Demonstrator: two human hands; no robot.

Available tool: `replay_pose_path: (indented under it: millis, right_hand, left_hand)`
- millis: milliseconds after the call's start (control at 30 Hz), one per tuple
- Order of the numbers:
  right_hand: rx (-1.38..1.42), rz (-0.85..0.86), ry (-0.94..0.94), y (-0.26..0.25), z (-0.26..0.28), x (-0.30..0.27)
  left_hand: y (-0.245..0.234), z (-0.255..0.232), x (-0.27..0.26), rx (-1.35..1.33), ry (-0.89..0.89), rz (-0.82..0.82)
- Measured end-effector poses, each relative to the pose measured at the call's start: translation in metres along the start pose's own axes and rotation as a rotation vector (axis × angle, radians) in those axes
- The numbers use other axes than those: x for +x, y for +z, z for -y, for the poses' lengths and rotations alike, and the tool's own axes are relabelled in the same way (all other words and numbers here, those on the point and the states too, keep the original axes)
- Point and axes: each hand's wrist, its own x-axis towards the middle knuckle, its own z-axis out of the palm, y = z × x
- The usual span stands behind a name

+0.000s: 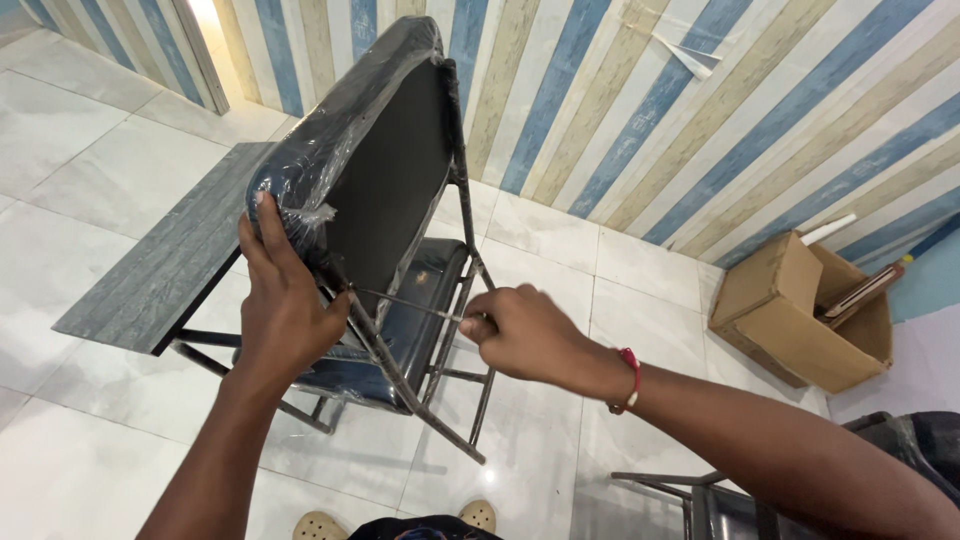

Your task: The person uses a screwdriver to tighten screws on a black chair, securing the backrest and seat to the metal frame. The chair remains wrapped in protective plastic during the process.

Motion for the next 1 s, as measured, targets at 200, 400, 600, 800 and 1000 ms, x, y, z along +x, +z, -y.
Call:
replay_pose_path:
  millis: [200,400,600,800,1000]
  right_hand:
    - [0.808,0.370,0.260,0.002,-0.019,0.012]
    - [0.110,-0.002,-0.326,0.013,-0.022,-0.005]
    - [-0.508,-0.327,-0.514,0.013,-0.025,-0.010]
    - [-0.754,-0.775,-0.903,-0.020,-0.038,0.005]
    - [-0.803,-0.846,-0.973,-0.036,-0.046,0.022]
  left_hand:
    - [0.003,-0.001,-0.003,-0.007,0.030,-0.013]
    - [0.004,0.002,-0.005,-0.021,-0.043,-0.003]
    - [0.006,0.003,-0.006,-0.052,-0.069,-0.012]
    - [0.005,0.005,-0.005,-0.003,-0.027,-0.038]
    - [0.004,0.006,-0.005,0.017,0.091,-0.057]
